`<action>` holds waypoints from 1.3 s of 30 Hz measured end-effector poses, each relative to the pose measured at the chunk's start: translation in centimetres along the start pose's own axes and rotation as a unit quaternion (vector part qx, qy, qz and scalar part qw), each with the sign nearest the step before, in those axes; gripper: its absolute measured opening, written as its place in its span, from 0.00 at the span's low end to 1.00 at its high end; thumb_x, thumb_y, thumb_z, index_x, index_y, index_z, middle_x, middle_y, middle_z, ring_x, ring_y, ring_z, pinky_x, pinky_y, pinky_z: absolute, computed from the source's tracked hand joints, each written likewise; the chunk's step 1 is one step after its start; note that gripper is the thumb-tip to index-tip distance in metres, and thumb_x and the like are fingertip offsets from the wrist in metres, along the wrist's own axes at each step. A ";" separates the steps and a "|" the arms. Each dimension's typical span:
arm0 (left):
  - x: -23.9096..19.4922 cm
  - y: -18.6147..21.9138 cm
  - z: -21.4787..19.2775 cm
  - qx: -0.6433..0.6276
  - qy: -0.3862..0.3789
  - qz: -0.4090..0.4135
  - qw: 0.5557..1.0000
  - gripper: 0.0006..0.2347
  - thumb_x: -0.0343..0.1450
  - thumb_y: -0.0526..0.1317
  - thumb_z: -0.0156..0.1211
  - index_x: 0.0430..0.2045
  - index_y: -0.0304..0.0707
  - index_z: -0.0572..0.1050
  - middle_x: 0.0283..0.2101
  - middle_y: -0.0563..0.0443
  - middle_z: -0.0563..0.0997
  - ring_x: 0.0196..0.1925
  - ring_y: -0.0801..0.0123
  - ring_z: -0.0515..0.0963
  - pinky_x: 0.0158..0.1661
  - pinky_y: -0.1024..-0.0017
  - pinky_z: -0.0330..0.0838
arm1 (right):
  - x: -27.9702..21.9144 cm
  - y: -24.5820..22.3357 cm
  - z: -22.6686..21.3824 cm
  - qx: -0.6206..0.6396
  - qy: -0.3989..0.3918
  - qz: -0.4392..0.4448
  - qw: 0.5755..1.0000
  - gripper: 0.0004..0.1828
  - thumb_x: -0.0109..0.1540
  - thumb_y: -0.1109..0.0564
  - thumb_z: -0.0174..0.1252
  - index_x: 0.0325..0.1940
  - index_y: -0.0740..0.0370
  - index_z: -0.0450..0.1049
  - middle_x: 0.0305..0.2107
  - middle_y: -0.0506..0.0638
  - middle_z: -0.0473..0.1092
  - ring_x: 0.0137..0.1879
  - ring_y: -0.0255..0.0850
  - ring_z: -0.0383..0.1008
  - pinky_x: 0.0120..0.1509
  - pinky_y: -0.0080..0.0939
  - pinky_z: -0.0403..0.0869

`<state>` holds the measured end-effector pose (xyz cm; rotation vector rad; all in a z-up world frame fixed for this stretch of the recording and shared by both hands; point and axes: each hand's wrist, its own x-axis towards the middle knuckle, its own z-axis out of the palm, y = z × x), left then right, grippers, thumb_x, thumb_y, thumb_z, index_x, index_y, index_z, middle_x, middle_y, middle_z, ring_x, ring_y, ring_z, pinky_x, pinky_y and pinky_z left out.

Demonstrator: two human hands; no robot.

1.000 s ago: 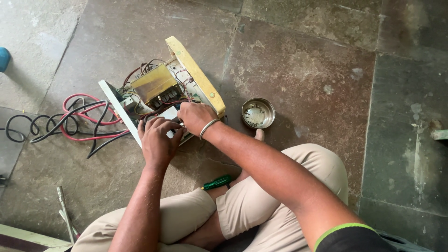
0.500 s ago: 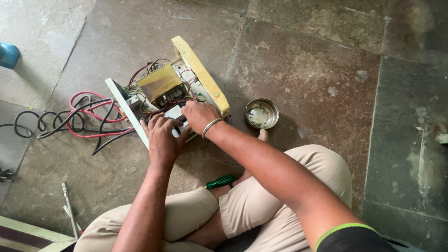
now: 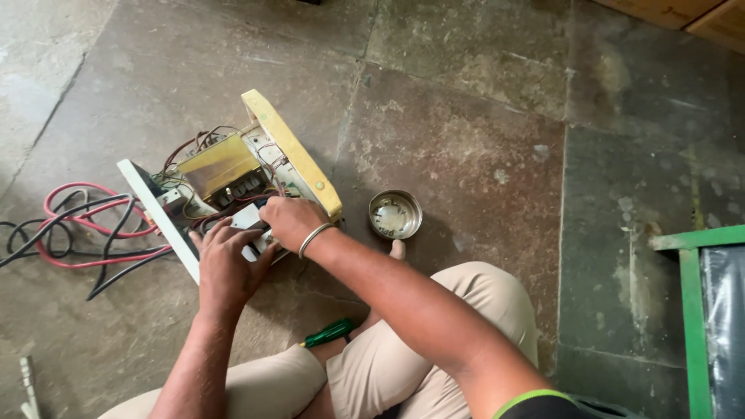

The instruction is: The person sits on the floor and uses a screwdriver to tighten screws on the internal components of an open electronic device. They also use their fingers to adjust wires and components inside the casing.

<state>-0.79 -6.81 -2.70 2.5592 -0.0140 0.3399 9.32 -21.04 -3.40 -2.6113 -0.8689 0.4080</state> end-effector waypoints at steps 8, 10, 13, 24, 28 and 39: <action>0.7 0.1 -1.4 0.011 0.031 0.007 0.999 0.09 0.68 0.46 0.71 0.31 0.41 0.84 0.42 0.46 0.84 0.62 0.51 0.76 0.71 0.41 0.51 | -3.6 13.0 -8.7 -0.024 -0.106 -0.003 0.994 0.12 0.53 0.49 0.66 0.38 0.53 0.84 0.34 0.54 0.79 0.41 0.50 0.80 0.45 0.49 0.76; 1.2 -0.2 -2.2 0.023 0.064 0.010 0.998 0.09 0.69 0.46 0.71 0.32 0.42 0.84 0.45 0.47 0.84 0.63 0.51 0.75 0.70 0.44 0.53 | -5.7 16.3 -8.4 -0.076 -0.158 0.107 0.979 0.10 0.52 0.53 0.67 0.37 0.47 0.86 0.35 0.52 0.81 0.42 0.48 0.82 0.48 0.47 0.78; 1.1 -1.3 -3.4 0.040 0.118 -0.012 0.992 0.09 0.71 0.46 0.71 0.37 0.44 0.84 0.51 0.46 0.83 0.67 0.48 0.72 0.69 0.49 0.56 | -5.6 19.0 -4.5 -0.067 -0.227 0.228 0.944 0.11 0.52 0.54 0.71 0.39 0.46 0.87 0.39 0.52 0.81 0.44 0.47 0.83 0.51 0.47 0.78; 0.9 -5.1 -4.7 -0.033 0.153 -0.101 0.983 0.12 0.69 0.45 0.72 0.43 0.45 0.83 0.61 0.38 0.76 0.67 0.43 0.69 0.66 0.53 0.62 | -4.8 19.4 2.0 -0.123 -0.237 0.368 0.891 0.17 0.56 0.57 0.66 0.50 0.61 0.82 0.54 0.61 0.75 0.61 0.54 0.76 0.60 0.50 0.76; 1.2 -5.4 -4.2 -0.041 0.133 -0.118 0.983 0.13 0.68 0.46 0.73 0.43 0.45 0.84 0.60 0.36 0.76 0.66 0.41 0.69 0.63 0.52 0.63 | -4.3 19.7 1.9 -0.096 -0.217 0.378 0.895 0.16 0.55 0.56 0.68 0.46 0.64 0.83 0.47 0.62 0.78 0.54 0.54 0.80 0.56 0.50 0.78; 1.5 -6.6 -4.1 -0.050 0.108 -0.175 0.977 0.14 0.68 0.48 0.72 0.44 0.47 0.84 0.63 0.34 0.73 0.66 0.41 0.67 0.61 0.51 0.64 | -5.2 21.6 -1.7 0.190 -0.229 0.444 0.845 0.13 0.55 0.60 0.70 0.42 0.69 0.81 0.33 0.58 0.80 0.35 0.50 0.83 0.35 0.49 0.81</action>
